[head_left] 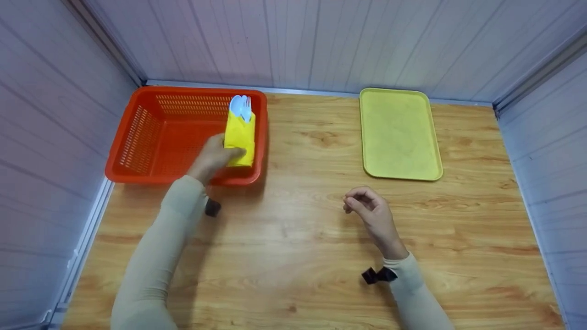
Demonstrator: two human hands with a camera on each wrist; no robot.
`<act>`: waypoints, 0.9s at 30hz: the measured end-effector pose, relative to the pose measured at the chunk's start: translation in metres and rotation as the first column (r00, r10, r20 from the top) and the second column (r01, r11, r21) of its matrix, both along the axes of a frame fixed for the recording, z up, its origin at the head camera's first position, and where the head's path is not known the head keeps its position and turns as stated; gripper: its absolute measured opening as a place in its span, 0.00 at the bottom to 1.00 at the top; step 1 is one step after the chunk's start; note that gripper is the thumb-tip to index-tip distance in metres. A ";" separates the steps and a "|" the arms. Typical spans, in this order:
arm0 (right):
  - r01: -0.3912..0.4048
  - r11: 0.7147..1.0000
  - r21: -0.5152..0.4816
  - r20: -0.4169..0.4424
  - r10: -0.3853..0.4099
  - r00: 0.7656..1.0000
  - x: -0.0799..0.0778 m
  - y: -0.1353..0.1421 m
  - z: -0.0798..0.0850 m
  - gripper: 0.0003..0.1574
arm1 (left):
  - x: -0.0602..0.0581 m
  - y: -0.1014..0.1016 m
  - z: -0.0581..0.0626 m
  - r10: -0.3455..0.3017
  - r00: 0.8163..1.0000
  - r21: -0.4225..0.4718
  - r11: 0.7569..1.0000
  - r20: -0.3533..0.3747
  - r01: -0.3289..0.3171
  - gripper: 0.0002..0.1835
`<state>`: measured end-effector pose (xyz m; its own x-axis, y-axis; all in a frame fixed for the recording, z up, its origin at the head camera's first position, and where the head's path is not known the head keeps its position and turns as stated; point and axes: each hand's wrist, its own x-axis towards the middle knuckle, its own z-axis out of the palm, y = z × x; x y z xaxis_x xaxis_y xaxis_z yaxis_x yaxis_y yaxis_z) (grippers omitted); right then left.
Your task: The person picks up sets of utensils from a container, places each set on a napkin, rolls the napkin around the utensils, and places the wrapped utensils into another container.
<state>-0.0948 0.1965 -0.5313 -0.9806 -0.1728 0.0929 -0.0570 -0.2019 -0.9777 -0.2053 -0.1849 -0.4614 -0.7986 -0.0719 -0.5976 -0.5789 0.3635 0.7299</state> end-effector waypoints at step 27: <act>-0.016 0.999 0.046 0.012 0.016 1.000 0.001 -0.003 -0.004 0.17 | -0.029 0.002 -0.044 -0.095 0.976 -0.188 0.973 0.195 0.132 0.35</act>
<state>-0.0933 0.1930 -0.5356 -0.9786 -0.1923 0.0734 -0.0431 -0.1575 -0.9866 -0.2345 -0.1825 -0.5053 -0.6862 -0.1193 -0.7176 -0.6429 0.5611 0.5215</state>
